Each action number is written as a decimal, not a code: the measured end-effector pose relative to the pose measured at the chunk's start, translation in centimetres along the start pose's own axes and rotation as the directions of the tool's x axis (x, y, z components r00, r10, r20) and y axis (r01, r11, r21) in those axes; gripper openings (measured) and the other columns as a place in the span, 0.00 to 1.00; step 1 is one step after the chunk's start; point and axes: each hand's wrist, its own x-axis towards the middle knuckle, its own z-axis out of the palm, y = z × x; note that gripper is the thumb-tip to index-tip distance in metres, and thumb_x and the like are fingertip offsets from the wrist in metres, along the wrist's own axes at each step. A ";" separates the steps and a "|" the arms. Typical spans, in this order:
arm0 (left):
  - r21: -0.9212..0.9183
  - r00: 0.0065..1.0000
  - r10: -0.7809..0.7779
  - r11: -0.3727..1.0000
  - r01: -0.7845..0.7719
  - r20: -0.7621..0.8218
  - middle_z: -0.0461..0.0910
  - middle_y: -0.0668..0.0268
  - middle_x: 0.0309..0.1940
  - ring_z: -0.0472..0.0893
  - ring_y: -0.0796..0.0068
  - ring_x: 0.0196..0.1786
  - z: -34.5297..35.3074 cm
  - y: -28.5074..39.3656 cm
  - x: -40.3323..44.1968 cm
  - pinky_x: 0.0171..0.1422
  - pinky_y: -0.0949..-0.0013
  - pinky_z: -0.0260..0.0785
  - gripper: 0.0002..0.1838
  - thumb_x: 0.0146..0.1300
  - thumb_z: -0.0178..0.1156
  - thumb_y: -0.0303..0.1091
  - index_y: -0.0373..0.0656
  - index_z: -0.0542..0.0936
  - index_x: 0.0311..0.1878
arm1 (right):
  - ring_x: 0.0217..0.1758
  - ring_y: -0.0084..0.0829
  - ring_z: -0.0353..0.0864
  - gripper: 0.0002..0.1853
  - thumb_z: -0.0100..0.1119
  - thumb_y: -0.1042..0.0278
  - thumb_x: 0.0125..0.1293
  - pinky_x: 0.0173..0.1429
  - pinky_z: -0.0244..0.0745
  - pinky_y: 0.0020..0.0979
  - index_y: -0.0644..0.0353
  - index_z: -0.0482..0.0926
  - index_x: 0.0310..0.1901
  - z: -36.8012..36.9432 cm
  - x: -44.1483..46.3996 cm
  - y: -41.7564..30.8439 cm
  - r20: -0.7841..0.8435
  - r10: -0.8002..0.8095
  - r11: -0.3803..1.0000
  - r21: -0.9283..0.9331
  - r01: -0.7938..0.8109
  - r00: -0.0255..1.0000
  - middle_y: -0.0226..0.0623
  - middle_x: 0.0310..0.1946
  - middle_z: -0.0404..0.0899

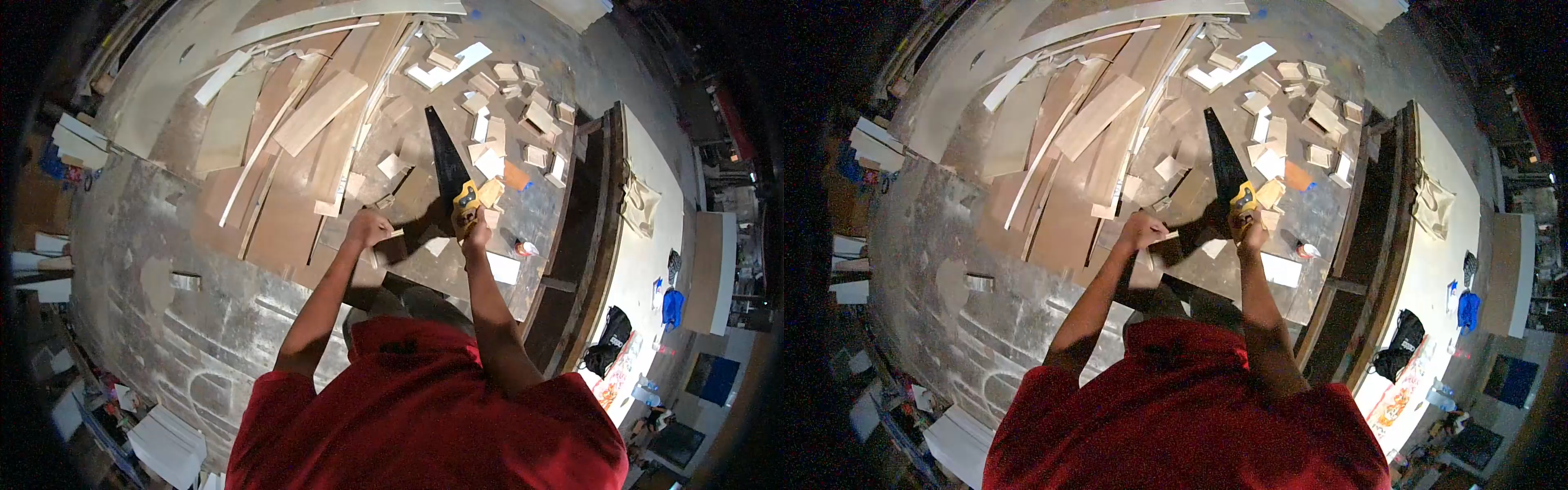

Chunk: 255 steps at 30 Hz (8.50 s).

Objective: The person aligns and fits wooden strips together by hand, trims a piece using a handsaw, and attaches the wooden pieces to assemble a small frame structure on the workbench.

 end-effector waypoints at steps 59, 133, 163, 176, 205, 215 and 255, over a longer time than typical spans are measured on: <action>-0.375 0.776 -0.440 0.883 0.282 -0.453 0.87 0.61 0.30 0.85 0.74 0.33 2.4 -1.0 -8.5 0.42 0.71 0.77 0.09 0.52 0.74 0.30 0.37 0.86 0.35 | 0.31 0.32 0.87 0.14 0.71 0.59 0.56 0.38 0.80 0.33 0.58 0.88 0.41 5.5 -3.0 5.8 0.681 0.242 0.141 -0.730 0.669 0.692 0.42 0.31 0.87; -0.435 0.574 -0.539 0.841 0.323 -0.617 0.85 0.62 0.25 0.84 0.69 0.28 5.4 0.2 -7.5 0.37 0.66 0.75 0.07 0.51 0.73 0.33 0.42 0.85 0.29 | 0.35 0.23 0.87 0.11 0.66 0.63 0.63 0.41 0.81 0.25 0.59 0.88 0.42 1.2 -3.5 8.1 0.771 0.069 0.341 -0.615 0.711 0.633 0.35 0.34 0.89; -0.440 0.584 -0.564 0.824 0.356 -0.584 0.85 0.63 0.26 0.83 0.74 0.29 5.6 -0.5 -7.8 0.39 0.70 0.75 0.07 0.52 0.72 0.30 0.38 0.84 0.29 | 0.34 0.20 0.84 0.10 0.63 0.75 0.60 0.40 0.79 0.25 0.62 0.87 0.43 1.8 -4.1 8.2 0.837 0.003 0.352 -0.513 0.783 0.547 0.37 0.32 0.87; -0.480 0.599 -0.525 0.840 0.252 -0.604 0.84 0.63 0.25 0.82 0.75 0.28 5.2 0.6 -7.9 0.38 0.70 0.74 0.06 0.51 0.71 0.30 0.38 0.84 0.29 | 0.37 0.25 0.86 0.13 0.68 0.71 0.58 0.43 0.80 0.28 0.65 0.86 0.44 2.1 -3.8 8.0 0.827 0.045 0.355 -0.538 0.764 0.561 0.38 0.35 0.88; -0.646 0.971 -0.068 0.736 0.203 0.227 0.88 0.67 0.37 0.82 0.83 0.39 2.1 15.9 -5.1 0.45 0.75 0.75 0.11 0.62 0.67 0.24 0.34 0.85 0.48 | 0.28 0.21 0.77 0.08 0.72 0.68 0.62 0.35 0.72 0.27 0.62 0.85 0.36 1.1 -12.4 -11.6 0.752 0.258 0.481 -0.645 0.594 0.607 0.33 0.27 0.83; -0.804 0.870 -0.172 0.333 0.492 0.462 0.86 0.58 0.46 0.86 0.69 0.46 8.4 24.7 -5.7 0.46 0.68 0.81 0.15 0.64 0.65 0.27 0.36 0.82 0.54 | 0.28 0.22 0.78 0.15 0.77 0.66 0.54 0.31 0.72 0.26 0.59 0.85 0.42 -7.0 -11.7 -21.0 0.608 -0.131 0.343 -0.714 0.611 0.783 0.32 0.33 0.84; -0.947 0.983 -0.183 0.314 0.073 0.016 0.85 0.57 0.43 0.84 0.73 0.39 14.7 39.7 -3.7 0.40 0.70 0.78 0.16 0.64 0.62 0.21 0.39 0.75 0.54 | 0.31 0.51 0.83 0.04 0.64 0.73 0.59 0.35 0.77 0.40 0.63 0.84 0.34 -21.8 3.2 -26.1 0.764 -0.268 0.153 -0.569 0.808 0.588 0.51 0.28 0.81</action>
